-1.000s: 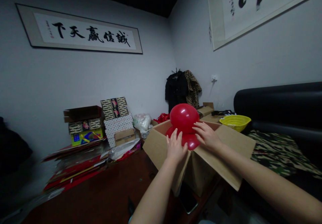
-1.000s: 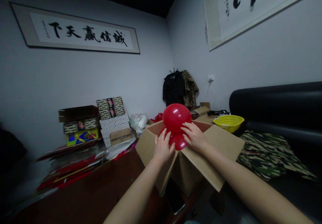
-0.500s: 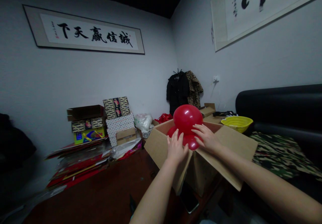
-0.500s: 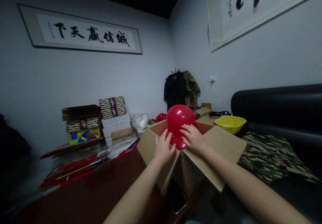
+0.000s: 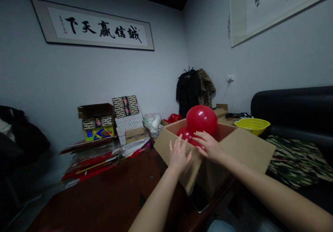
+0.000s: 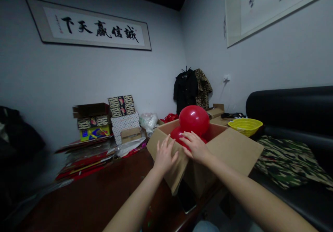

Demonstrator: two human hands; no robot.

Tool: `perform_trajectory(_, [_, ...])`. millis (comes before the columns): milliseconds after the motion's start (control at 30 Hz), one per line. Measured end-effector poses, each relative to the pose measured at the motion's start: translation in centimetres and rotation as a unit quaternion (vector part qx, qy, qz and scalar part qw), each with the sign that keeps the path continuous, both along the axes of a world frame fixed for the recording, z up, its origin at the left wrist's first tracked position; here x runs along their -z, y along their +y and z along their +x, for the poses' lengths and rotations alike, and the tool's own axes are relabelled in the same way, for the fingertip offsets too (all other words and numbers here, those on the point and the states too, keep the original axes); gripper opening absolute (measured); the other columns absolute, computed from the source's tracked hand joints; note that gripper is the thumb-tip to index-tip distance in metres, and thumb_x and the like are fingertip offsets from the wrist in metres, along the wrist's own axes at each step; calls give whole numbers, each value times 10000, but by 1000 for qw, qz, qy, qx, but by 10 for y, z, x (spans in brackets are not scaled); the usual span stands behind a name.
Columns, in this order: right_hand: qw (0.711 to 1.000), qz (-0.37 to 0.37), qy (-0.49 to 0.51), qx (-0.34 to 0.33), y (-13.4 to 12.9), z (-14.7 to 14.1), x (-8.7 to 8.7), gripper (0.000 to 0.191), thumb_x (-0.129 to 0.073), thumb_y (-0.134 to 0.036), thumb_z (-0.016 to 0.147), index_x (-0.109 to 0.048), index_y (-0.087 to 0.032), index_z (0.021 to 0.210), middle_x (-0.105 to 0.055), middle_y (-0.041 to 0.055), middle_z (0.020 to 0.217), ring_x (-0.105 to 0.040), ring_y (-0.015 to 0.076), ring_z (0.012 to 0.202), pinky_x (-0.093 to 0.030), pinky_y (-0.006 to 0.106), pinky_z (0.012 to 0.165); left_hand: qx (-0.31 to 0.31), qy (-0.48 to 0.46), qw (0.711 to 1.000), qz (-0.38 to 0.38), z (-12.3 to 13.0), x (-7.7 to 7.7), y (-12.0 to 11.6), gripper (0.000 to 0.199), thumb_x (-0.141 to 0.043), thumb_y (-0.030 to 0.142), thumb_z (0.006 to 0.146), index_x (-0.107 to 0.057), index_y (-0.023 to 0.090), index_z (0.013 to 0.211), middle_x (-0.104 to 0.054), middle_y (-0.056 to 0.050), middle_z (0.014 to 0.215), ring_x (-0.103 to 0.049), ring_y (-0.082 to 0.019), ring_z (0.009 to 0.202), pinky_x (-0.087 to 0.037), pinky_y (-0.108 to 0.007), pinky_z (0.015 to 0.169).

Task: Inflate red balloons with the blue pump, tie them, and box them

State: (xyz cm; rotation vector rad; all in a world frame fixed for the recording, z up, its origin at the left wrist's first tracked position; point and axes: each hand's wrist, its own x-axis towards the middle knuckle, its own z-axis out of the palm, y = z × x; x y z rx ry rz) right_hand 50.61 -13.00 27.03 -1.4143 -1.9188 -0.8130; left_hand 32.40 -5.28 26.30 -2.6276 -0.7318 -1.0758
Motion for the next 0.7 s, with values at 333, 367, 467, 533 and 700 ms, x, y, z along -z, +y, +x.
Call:
perform_trajectory(333, [997, -36, -11, -73, 12, -80, 7, 419, -474, -299, 833, -463, -212, 1243, -470, 101, 1300, -386, 229, 1237, -321, 481, 1027, -31, 6, 999, -4, -73, 9, -3, 502, -485, 363, 811, -421, 215, 1287, -302, -129, 1435, -290, -282, 1295, -160, -559, 1060])
perform_trajectory(367, [996, -39, -13, -79, 14, -87, 9, 421, -473, -299, 833, -462, -209, 1244, -470, 102, 1300, -384, 229, 1238, -318, 479, 1029, -35, 6, 999, -6, -81, 10, -3, 502, -484, 361, 812, -422, 214, 1288, -301, -130, 1435, -288, -283, 1297, -161, -559, 1059])
perform_trajectory(467, [994, -53, -15, -95, 22, -109, 16, 428, -470, -284, 831, -456, -198, 1250, -466, 107, 1305, -373, 228, 1247, -294, 480, 1045, -49, 9, 999, -14, -104, 17, -2, 503, -483, 357, 811, -421, 213, 1289, -298, -131, 1437, -278, -281, 1303, -166, -559, 1058])
perform_trajectory(533, [992, -65, -11, -105, 28, -123, 23, 438, -474, -267, 824, -452, -192, 1255, -462, 110, 1311, -362, 226, 1254, -273, 481, 1056, -60, 11, 998, -22, -121, 22, 0, 506, -488, 348, 806, -420, 213, 1289, -304, -132, 1434, -274, -279, 1306, -161, -561, 1058])
perform_trajectory(700, [985, -89, 3, -147, 44, -164, 41, 441, -480, -271, 826, -450, -195, 1259, -465, 101, 1310, -365, 213, 1250, -262, 471, 1063, -85, 20, 996, -36, -163, 38, 4, 510, -487, 337, 805, -416, 204, 1292, -307, -134, 1433, -267, -265, 1311, -137, -559, 1065])
